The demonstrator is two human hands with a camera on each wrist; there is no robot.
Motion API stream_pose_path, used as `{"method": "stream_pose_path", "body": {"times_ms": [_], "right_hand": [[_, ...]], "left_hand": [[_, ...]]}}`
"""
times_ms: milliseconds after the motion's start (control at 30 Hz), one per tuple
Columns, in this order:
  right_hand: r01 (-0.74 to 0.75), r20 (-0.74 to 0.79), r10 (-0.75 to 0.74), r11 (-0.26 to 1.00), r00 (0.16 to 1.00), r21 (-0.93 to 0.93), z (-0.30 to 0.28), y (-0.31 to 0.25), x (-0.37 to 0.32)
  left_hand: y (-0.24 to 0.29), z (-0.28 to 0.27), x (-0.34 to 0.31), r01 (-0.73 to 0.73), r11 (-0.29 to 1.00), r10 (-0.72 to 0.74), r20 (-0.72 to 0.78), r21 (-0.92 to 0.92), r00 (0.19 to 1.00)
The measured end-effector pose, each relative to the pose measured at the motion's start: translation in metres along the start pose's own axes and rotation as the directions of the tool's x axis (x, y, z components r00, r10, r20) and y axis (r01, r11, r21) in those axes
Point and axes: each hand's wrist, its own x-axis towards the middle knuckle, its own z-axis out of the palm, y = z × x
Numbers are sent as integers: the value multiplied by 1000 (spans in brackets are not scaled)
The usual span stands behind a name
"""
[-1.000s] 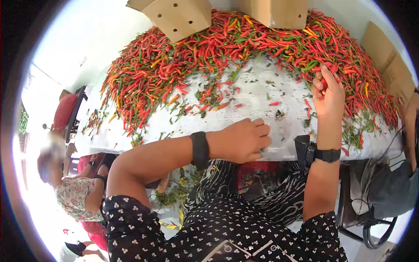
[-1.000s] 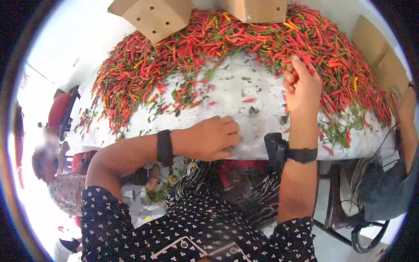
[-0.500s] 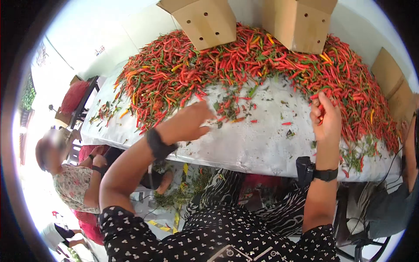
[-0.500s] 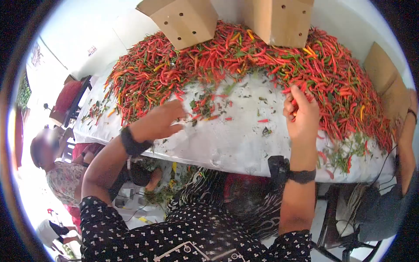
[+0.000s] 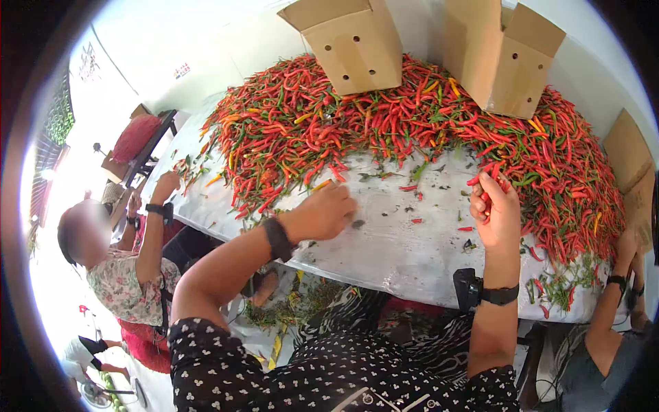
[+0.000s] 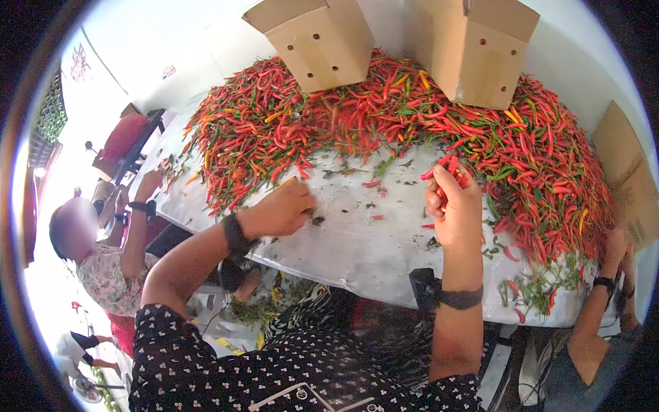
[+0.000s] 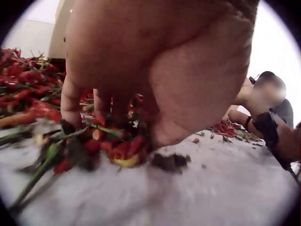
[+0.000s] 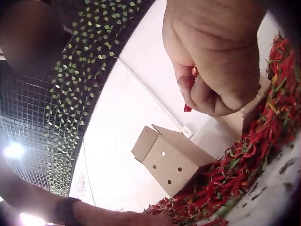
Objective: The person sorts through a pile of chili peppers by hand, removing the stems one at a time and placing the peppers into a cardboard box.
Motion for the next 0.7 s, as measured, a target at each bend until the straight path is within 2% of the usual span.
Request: {"method": "stream_pose_path", "body": {"times_ms": [33, 100, 200, 233, 267, 300, 367, 433, 500, 567, 633, 700], "right_hand": [[-7, 8, 7, 1000, 1000, 1, 0, 1, 0], [-18, 19, 19, 999, 1000, -28, 1, 3, -1], [-14, 15, 15, 998, 1000, -60, 8, 9, -4], [-8, 24, 10, 997, 1000, -74, 9, 9, -4], [-24, 29, 26, 997, 999, -72, 9, 11, -4], [-14, 26, 16, 997, 1000, -75, 10, 13, -4], [-31, -1, 31, 997, 1000, -71, 12, 16, -4], [-17, 1, 17, 998, 1000, -63, 12, 17, -3], [-34, -18, 33, 998, 999, -45, 13, 15, -4], [-14, -19, 13, 998, 1000, -55, 12, 11, -4], [-23, -29, 22, 999, 999, -36, 7, 7, -1], [-10, -69, 8, 1000, 998, -30, 6, 1, -1]], "left_hand": [[-3, -3, -21, 0, 1000, 0, -17, -8, 1000], [1, -9, -60, 160, 987, -161, -38, -7, 986], [-20, -18, -113, 224, 971, -226, 12, 88, 974], [-32, -23, -127, 298, 939, -330, 206, 170, 921], [-34, -31, -128, 346, 900, -427, 382, 265, 820], [-34, -37, -126, 339, 903, -420, 377, 264, 826], [-34, -54, -119, 449, 878, -468, 105, 167, 877], [-43, -60, -84, 448, 888, -457, 89, 98, 885], [-53, -55, -41, 228, 972, -224, -81, 49, 971], [-60, -49, 20, 104, 992, -98, -81, 73, 992], [-56, -48, 82, 67, 997, -65, -72, 32, 995], [-49, -42, 140, 68, 994, -55, -149, 87, 987]]}}
